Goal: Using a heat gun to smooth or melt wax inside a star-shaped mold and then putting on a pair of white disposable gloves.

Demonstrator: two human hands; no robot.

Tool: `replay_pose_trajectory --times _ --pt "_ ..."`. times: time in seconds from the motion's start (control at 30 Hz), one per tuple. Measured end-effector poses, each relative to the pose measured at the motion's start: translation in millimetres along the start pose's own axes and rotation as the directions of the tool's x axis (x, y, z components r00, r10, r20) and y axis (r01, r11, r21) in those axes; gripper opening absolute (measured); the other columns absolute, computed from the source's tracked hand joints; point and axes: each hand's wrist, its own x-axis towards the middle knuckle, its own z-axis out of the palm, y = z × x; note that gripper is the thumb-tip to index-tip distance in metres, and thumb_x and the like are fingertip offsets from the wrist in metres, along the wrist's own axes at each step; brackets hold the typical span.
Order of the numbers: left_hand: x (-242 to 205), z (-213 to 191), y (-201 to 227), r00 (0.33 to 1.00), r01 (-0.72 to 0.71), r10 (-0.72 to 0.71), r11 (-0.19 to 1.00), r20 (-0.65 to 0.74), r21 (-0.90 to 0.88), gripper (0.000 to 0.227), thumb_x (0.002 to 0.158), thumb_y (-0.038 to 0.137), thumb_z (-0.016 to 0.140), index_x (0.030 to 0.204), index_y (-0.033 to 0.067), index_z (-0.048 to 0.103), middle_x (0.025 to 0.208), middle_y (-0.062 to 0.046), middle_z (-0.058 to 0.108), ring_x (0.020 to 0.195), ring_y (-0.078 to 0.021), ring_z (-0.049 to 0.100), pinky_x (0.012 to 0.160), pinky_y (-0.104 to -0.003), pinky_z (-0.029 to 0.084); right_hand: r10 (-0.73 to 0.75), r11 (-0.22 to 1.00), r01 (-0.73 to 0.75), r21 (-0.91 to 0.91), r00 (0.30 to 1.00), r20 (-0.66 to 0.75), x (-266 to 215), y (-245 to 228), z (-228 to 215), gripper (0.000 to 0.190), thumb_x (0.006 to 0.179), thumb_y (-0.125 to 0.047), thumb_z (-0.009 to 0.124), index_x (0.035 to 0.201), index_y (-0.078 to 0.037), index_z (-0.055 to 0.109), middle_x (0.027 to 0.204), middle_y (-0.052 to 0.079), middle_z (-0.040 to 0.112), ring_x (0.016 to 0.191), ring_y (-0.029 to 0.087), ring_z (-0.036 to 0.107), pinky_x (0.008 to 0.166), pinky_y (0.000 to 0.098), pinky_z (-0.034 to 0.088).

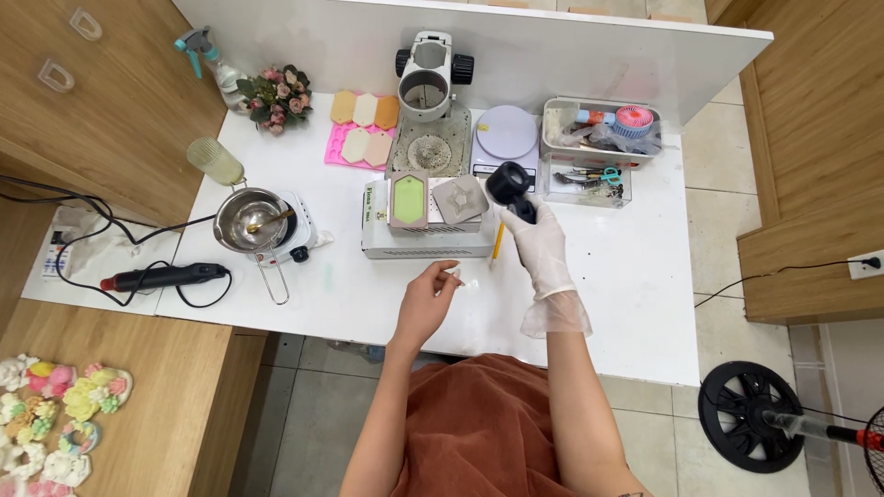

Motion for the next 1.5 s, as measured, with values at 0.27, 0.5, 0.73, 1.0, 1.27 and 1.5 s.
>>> replay_pose_trajectory --times 0.27,0.5,0.73,1.0,1.27,1.5 --pt "-4 -4 -26 0.991 0.114 -0.126 0.976 -0.054 -0.187 0.029 0.101 0.02 0.056 0.123 0.0041 0.067 0.1 -0.008 0.078 0.095 -0.0166 0.074 0.084 -0.029 0.057 0.166 0.967 -0.141 0.214 0.981 -0.103 9 12 4 0.058 0.084 -0.029 0.079 0.132 -0.002 0.064 0.101 0.004 0.072 0.078 0.01 0.063 0.069 0.0259 0.052" --pt "-4 -2 -44 0.982 0.171 -0.186 0.954 -0.039 -0.245 0.029 0.1 0.02 0.057 0.123 0.0037 0.067 0.1 -0.01 0.078 0.097 -0.0173 0.074 0.086 -0.03 0.056 0.175 0.952 -0.215 0.22 0.967 0.188 -5 -14 18 0.05 0.085 -0.031 0.078 0.122 0.002 0.069 0.086 0.004 0.067 0.066 0.01 0.059 0.06 0.026 0.05" --pt "-8 -7 -48 0.962 0.255 -0.27 0.943 -0.045 -0.212 0.03 0.1 0.022 0.057 0.124 0.0061 0.067 0.101 -0.008 0.077 0.096 -0.0168 0.072 0.084 -0.03 0.055 0.193 0.883 -0.246 0.399 0.967 0.169 -2 -12 12 0.05 0.084 -0.031 0.079 0.123 -0.002 0.068 0.09 0.0 0.068 0.068 0.008 0.06 0.062 0.022 0.05" --pt "-11 -1 -54 0.955 0.288 -0.295 0.933 -0.004 -0.215 0.031 0.1 0.022 0.056 0.126 0.0069 0.065 0.107 -0.008 0.076 0.098 -0.017 0.071 0.083 -0.03 0.055 0.21 0.853 -0.36 0.378 0.9 0.382 4 0 2 0.041 0.095 -0.032 0.068 0.12 -0.001 0.066 0.1 0.009 0.073 0.077 0.014 0.068 0.066 0.0285 0.057" --pt "-15 -2 -56 0.955 0.292 -0.296 0.94 0.005 -0.176 0.033 0.1 0.026 0.056 0.127 0.0094 0.065 0.108 -0.007 0.075 0.1 -0.0165 0.071 0.085 -0.031 0.055 0.142 0.679 -0.473 0.561 0.835 0.532 -4 -10 -5 0.052 0.102 -0.044 0.046 0.13 -0.001 0.055 0.116 0.021 0.073 0.08 0.02 0.071 0.067 0.0322 0.059" --pt "-16 5 -59 0.966 0.257 -0.258 0.952 0.017 -0.166 0.033 0.1 0.026 0.056 0.126 0.008 0.066 0.105 -0.007 0.076 0.098 -0.0179 0.072 0.085 -0.032 0.055 0.01 0.614 -0.403 0.679 0.864 0.504 9 15 -19 0.045 0.105 -0.031 0.054 0.139 -0.003 0.054 0.123 0.025 0.071 0.078 0.016 0.067 0.074 0.0331 0.058"
